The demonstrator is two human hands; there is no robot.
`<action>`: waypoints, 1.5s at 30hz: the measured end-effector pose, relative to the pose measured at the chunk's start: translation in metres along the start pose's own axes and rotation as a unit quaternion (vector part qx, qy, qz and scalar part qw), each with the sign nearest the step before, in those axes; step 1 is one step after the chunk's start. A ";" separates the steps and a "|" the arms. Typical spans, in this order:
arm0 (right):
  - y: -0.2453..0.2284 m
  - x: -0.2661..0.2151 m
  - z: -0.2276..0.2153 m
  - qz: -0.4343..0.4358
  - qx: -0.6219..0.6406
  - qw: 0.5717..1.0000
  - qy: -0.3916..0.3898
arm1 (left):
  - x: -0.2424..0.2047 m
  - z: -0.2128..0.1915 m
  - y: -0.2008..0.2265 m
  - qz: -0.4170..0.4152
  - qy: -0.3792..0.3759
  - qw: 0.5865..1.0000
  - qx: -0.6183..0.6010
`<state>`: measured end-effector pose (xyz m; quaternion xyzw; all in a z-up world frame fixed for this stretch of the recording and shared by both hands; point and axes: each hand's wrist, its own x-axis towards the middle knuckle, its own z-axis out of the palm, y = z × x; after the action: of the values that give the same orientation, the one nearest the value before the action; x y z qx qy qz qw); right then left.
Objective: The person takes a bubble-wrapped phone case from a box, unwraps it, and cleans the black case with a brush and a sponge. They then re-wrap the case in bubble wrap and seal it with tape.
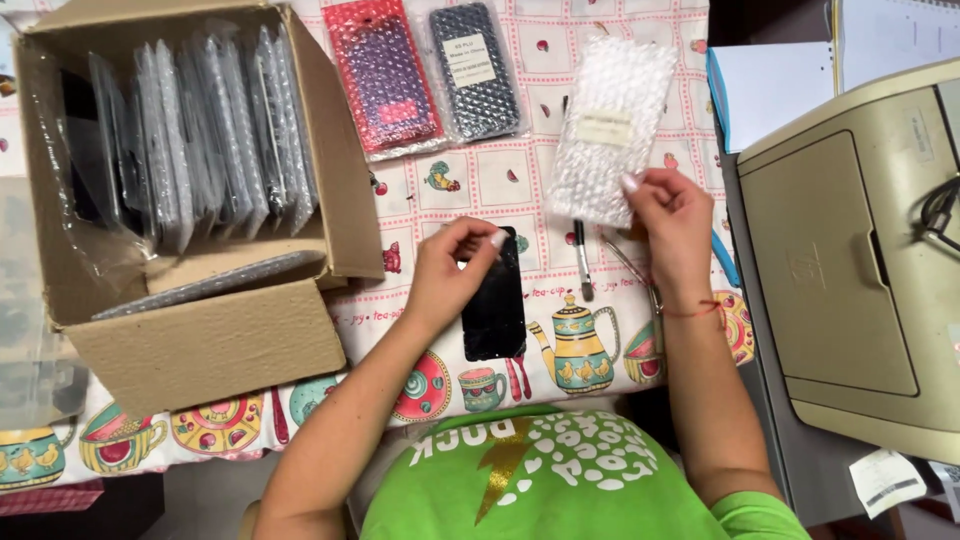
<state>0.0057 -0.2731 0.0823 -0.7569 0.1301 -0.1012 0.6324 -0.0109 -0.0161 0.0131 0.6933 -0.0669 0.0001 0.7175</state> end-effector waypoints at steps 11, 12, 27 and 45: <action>-0.001 -0.035 -0.013 0.007 -0.395 0.900 -0.185 | -0.013 -0.002 0.024 0.101 -0.149 0.856 0.484; -0.017 -0.044 0.000 0.057 -0.419 0.877 -0.230 | -0.017 -0.002 0.028 0.094 -0.169 0.837 0.512; 0.042 -0.050 0.000 0.152 0.162 0.894 -0.389 | -0.133 -0.013 0.021 0.195 0.016 0.782 0.591; 0.026 -0.057 0.077 -0.038 -0.008 0.922 -0.386 | -0.087 -0.069 0.013 0.164 -0.131 0.892 0.400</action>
<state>-0.0256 -0.1873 0.0440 -0.7466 -0.1523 0.1764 0.6232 -0.0918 0.0612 0.0160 0.8944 -0.2674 0.0531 0.3544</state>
